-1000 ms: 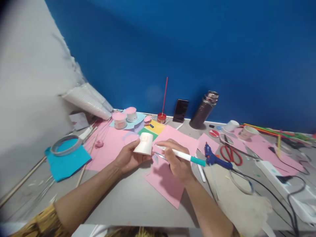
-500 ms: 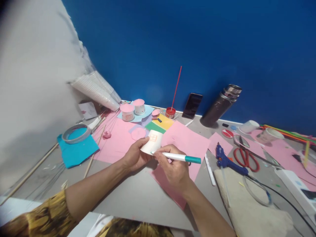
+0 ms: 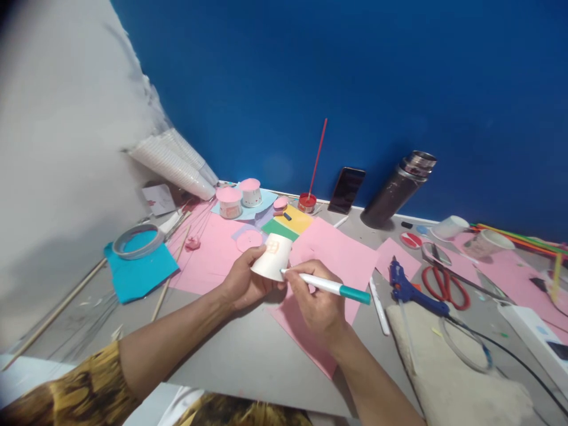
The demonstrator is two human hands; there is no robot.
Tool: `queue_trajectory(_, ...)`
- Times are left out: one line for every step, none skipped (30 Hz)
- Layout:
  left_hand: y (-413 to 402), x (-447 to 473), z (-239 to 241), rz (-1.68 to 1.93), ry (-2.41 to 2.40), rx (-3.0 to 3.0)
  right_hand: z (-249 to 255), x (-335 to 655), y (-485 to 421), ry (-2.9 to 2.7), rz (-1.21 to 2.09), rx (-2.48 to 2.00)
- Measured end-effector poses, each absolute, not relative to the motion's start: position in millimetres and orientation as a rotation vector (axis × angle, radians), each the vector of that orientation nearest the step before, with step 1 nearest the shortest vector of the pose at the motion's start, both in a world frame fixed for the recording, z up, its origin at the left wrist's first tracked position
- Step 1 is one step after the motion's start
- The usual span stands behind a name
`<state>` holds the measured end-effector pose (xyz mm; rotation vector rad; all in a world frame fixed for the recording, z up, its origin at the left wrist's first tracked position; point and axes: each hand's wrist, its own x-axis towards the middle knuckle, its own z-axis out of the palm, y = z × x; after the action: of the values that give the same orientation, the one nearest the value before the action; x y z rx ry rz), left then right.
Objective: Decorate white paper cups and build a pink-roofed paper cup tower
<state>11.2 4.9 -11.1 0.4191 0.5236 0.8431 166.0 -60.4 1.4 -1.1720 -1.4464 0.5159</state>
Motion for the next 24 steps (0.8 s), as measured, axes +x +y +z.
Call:
queue_trajectory(4.5, 11.6, -10.3, 0.837, 0.522, 0.405, 1.8, 166.2, -60.7, -1.465, 0.500, -1.155)
queue_trajectory(4.0, 12.0, -9.5, 0.830, 0.521, 0.392, 2.2, 166.5, -61.0, -1.489, 0.490, -1.137)
queue_trajectory(3.4, 12.5, -8.9, 0.824, 0.522, 0.379, 2.5, 166.8, -61.4, -1.509, 0.489, -1.120)
queue_trajectory(2.8, 12.8, -8.4, 0.820, 0.524, 0.368, 2.6, 167.2, -61.6, -1.521, 0.497, -1.105)
queue_trajectory(2.2, 13.2, -8.0, 0.817, 0.525, 0.359, 2.4, 167.7, -61.8, -1.523, 0.512, -1.093)
queue_trajectory(1.6, 13.4, -7.7, 0.812, 0.526, 0.349, 2.0, 168.2, -61.7, -1.524, 0.529, -1.082)
queue_trajectory(1.2, 13.7, -7.4, 0.806, 0.527, 0.338, 1.4, 168.7, -61.4, -1.530, 0.546, -1.073)
queue_trajectory(1.0, 13.8, -7.2, 0.800, 0.527, 0.328, 0.6, 169.2, -61.0, -1.539, 0.556, -1.070)
queue_trajectory(1.1, 14.0, -7.2, 0.796, 0.527, 0.318, -0.1, 169.7, -60.5, -1.548, 0.556, -1.070)
queue_trajectory(1.2, 14.0, -7.4, 0.795, 0.525, 0.310, -0.8, 170.0, -60.0, -1.552, 0.550, -1.069)
queue_trajectory(1.5, 14.0, -7.7, 0.791, 0.521, 0.305, -1.2, 170.3, -59.5, -1.548, 0.547, -1.066)
queue_trajectory(1.8, 14.0, -8.3, 0.783, 0.514, 0.304, -1.4, 170.5, -59.1, -1.545, 0.555, -1.057)
queue_trajectory(2.2, 13.9, -9.0, 0.774, 0.504, 0.305, -1.2, 170.5, -58.9, -1.544, 0.568, -1.048)
queue_trajectory(2.4, 13.8, -10.0, 0.766, 0.495, 0.304, -0.8, 170.5, -58.8, -1.545, 0.571, -1.044)
queue_trajectory(2.7, 13.7, -10.9, 0.757, 0.487, 0.302, -0.1, 170.5, -58.8, -1.544, 0.559, -1.047)
queue_trajectory(2.8, 13.5, -11.9, 0.745, 0.479, 0.298, 0.7, 170.4, -58.8, -1.540, 0.540, -1.054)
queue_trajectory(3.0, 13.4, -12.7, 0.733, 0.471, 0.291, 1.6, 170.3, -59.0, -1.538, 0.528, -1.056)
queue_trajectory(3.2, 13.2, -13.3, 0.720, 0.462, 0.284, 2.4, 170.1, -59.1, -1.538, 0.526, -1.051)
queue_trajectory(3.3, 12.9, -13.8, 0.711, 0.454, 0.274, 3.0, 169.9, -59.3, -1.539, 0.538, -1.041)
queue_trajectory(3.5, 12.5, -14.0, 0.705, 0.447, 0.265, 3.4, 169.5, -59.4, -1.541, 0.556, -1.029)
queue_trajectory(3.7, 12.1, -14.0, 0.702, 0.441, 0.256, 3.5, 169.2, -59.5, -1.536, 0.570, -1.027)
queue_trajectory(3.9, 11.5, -13.8, 0.703, 0.437, 0.250, 3.3, 168.9, -59.6, -1.530, 0.570, -1.030)
queue_trajectory(4.0, 10.9, -13.6, 0.704, 0.434, 0.245, 2.8, 168.7, -59.6, -1.525, 0.561, -1.041)
queue_trajectory(4.1, 10.3, -13.3, 0.703, 0.433, 0.240, 2.2, 168.8, -59.4, -1.522, 0.549, -1.058)
